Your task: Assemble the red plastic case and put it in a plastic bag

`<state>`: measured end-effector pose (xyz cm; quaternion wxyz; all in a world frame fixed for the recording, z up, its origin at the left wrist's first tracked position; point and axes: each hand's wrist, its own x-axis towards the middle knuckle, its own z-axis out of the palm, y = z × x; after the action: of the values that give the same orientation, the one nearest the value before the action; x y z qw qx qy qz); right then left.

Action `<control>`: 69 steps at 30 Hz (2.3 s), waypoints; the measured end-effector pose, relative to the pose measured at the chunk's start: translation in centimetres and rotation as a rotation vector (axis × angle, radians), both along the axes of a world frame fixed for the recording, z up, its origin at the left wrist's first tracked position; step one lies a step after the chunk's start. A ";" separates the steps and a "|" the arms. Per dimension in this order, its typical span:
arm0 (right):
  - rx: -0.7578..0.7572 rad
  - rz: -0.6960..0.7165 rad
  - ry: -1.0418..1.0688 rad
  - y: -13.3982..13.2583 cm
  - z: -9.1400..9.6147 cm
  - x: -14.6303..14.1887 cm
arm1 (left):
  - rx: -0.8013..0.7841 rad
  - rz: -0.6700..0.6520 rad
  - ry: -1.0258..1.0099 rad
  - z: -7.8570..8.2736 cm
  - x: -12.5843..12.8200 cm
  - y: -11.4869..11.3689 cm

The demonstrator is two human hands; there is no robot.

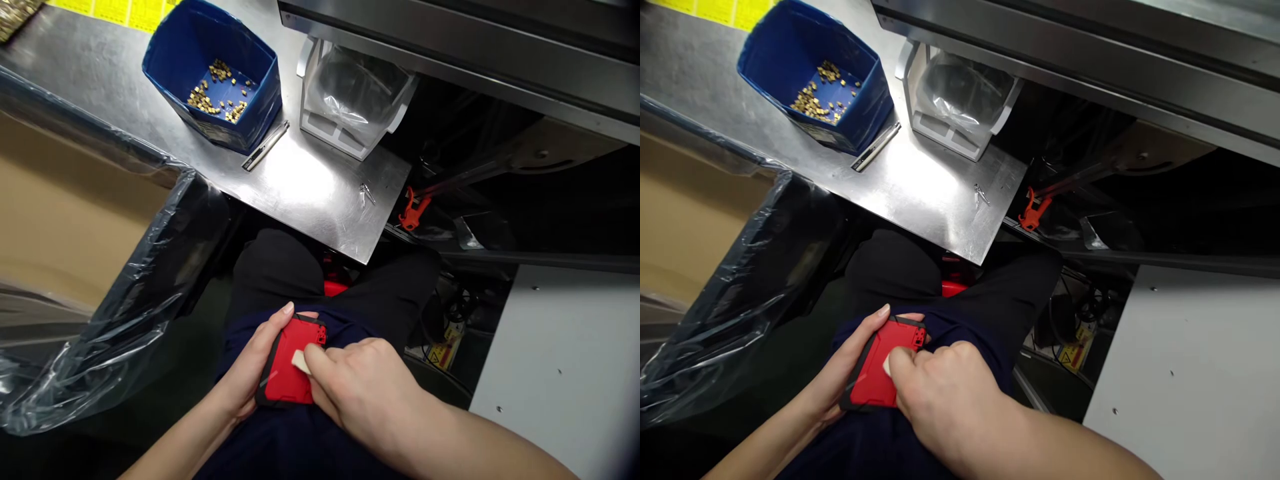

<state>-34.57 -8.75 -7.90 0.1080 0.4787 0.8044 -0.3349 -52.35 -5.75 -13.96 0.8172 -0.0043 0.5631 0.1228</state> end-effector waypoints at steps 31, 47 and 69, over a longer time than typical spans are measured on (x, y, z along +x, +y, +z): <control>-0.109 0.050 0.053 2.2 -0.6 1.6 | -0.049 -0.008 -0.066 -0.8 0.4 0.2; -0.093 0.117 0.199 4.3 -0.6 2.0 | -0.038 0.019 -0.113 -0.7 1.1 1.1; 0.318 -0.494 -0.347 13.8 -15.9 25.2 | 0.099 0.250 -0.055 -1.7 -2.8 2.0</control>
<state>-9.34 5.09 -23.77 0.0828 0.7199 0.6758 -0.1346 -55.17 -3.71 -15.71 0.8099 -0.0375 0.5288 0.2512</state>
